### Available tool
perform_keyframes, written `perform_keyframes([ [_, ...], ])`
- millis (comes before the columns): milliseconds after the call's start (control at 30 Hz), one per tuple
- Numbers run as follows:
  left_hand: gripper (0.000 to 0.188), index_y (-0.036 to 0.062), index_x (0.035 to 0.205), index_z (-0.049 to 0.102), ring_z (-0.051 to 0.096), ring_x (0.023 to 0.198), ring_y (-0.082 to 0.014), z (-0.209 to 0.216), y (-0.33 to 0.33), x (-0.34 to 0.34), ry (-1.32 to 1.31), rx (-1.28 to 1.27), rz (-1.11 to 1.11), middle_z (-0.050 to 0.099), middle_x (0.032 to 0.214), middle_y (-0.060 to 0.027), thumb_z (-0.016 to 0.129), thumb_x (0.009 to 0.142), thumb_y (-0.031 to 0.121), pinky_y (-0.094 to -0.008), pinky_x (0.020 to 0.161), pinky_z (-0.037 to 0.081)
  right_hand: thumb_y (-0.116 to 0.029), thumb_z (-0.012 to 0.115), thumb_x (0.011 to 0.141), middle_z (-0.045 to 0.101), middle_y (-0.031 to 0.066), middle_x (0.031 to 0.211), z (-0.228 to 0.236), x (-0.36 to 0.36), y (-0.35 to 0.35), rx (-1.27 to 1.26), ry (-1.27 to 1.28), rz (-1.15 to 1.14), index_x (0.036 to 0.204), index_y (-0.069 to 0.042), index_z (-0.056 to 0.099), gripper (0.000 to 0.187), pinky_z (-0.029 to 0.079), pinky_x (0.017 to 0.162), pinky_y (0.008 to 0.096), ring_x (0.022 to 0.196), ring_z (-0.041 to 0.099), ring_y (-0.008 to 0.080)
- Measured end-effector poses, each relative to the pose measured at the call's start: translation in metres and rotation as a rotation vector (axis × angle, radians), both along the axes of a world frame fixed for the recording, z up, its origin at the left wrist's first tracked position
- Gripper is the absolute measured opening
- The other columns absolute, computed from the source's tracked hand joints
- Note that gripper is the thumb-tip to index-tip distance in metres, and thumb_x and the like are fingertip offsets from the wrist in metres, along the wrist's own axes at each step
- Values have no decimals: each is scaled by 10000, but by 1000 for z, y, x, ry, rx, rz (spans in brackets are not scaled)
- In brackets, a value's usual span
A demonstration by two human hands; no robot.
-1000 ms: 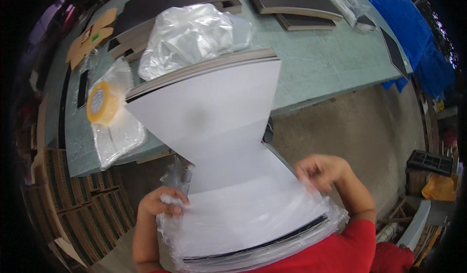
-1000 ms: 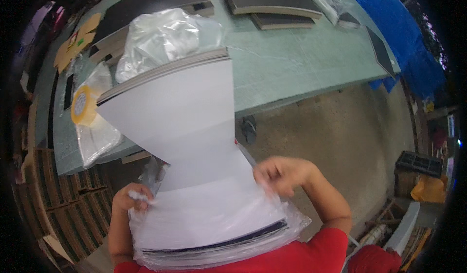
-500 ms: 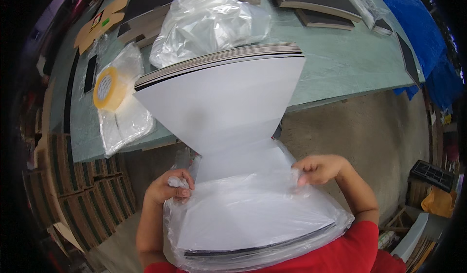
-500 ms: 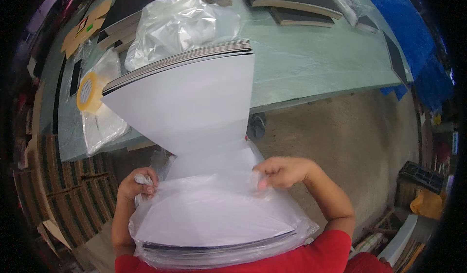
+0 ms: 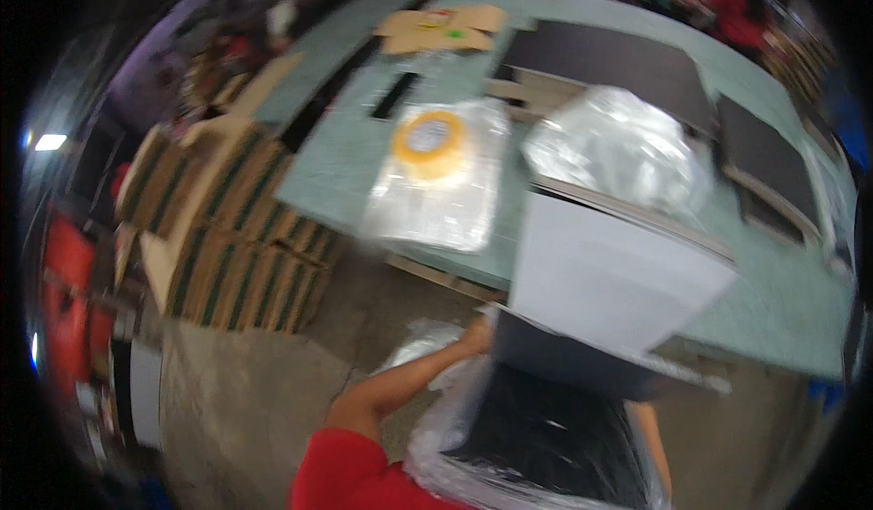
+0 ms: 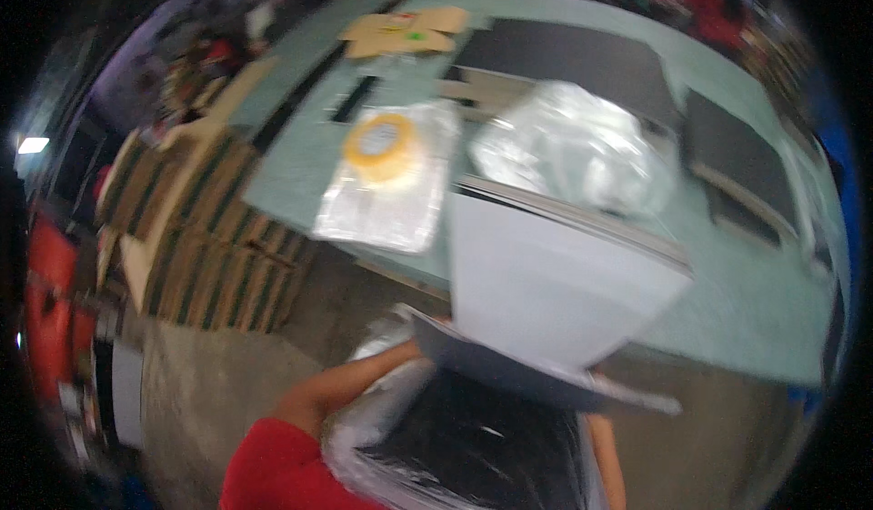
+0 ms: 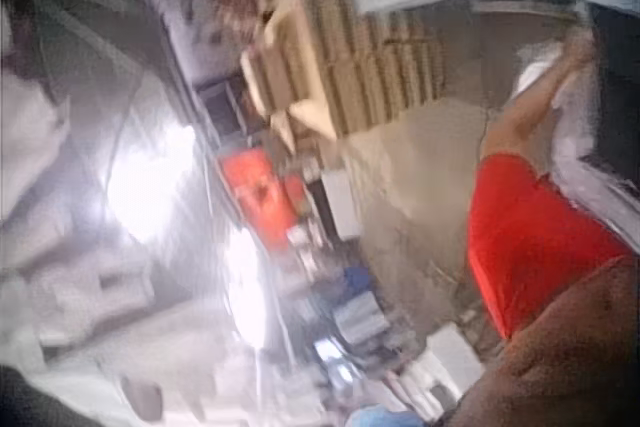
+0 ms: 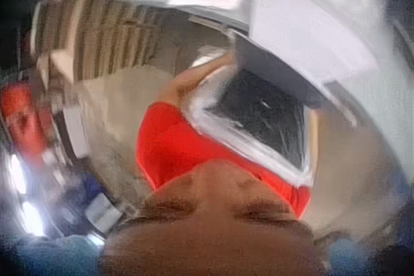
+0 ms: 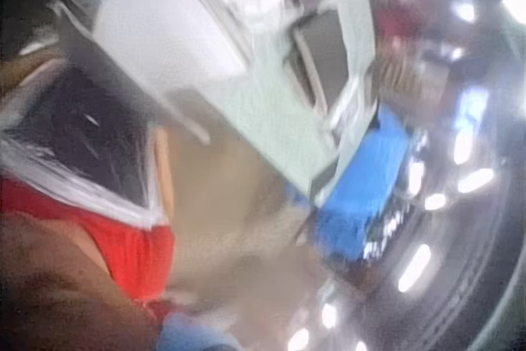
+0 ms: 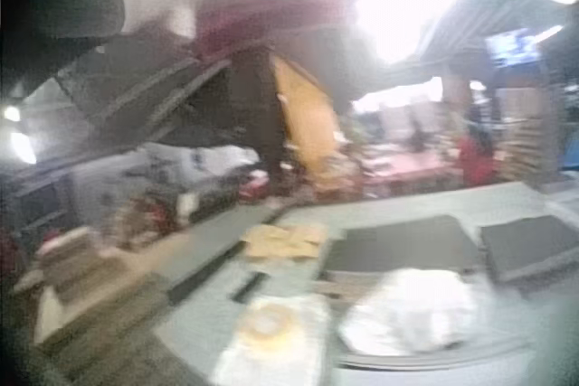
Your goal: The person wraps individual black folders in protective plastic film by sliding the plastic around the edges and pressing it down by hand.
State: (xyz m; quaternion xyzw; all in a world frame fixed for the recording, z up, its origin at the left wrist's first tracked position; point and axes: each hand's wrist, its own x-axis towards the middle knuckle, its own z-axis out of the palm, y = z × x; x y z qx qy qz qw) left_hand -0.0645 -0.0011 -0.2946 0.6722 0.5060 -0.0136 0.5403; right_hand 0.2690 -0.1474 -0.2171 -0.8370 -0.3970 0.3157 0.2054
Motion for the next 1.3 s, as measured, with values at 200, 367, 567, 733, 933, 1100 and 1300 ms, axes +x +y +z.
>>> perform_keyframes([
  [200,361,8,945,533,543,852,-247,193,38,-10,-259,77,36,571,910,-153,629,717,270,-341,755,419,-307,435,838,570,185,906,188,-9,-10,191,617,410,983,-10,520,341,395,767,408,883,530,308],
  [367,182,15,827,521,565,760,-257,294,-38,28,-739,-68,-924,570,762,-139,528,787,192,-377,660,436,-346,432,838,457,161,1160,179,-57,-6,36,822,1101,1129,-44,456,420,288,916,471,1131,376,337],
  [567,168,-7,893,473,563,684,-347,199,-44,60,9,359,-967,554,767,-215,442,748,74,-434,592,442,-376,427,839,353,89,1289,107,-50,-6,-229,330,843,1220,-129,403,455,177,996,399,1225,257,261],
  [733,428,6,1138,390,545,456,-211,414,-56,64,-509,1068,-934,470,573,-90,463,734,124,-350,360,431,-254,444,828,531,155,1068,124,-42,22,-162,260,827,1066,-36,523,332,400,820,358,955,512,308],
  [933,338,72,1025,527,516,661,-198,480,-22,113,184,-210,-1205,511,680,-71,490,804,325,-358,569,444,-189,443,825,538,174,1004,121,-28,6,-114,157,813,956,8,535,253,375,827,386,926,489,328],
  [1100,442,60,1148,432,544,567,-207,468,-39,42,238,68,-1235,518,687,-84,504,739,211,-363,466,441,-222,437,844,470,175,1132,207,-31,7,81,642,897,1111,0,459,348,323,897,375,1043,450,316],
  [1300,353,105,1082,485,547,760,-335,259,-44,47,-265,-31,-949,563,855,-155,502,731,130,-411,637,436,-396,350,868,280,167,1310,162,-66,-16,18,714,1189,1243,-13,330,536,201,991,372,1224,232,317],
])
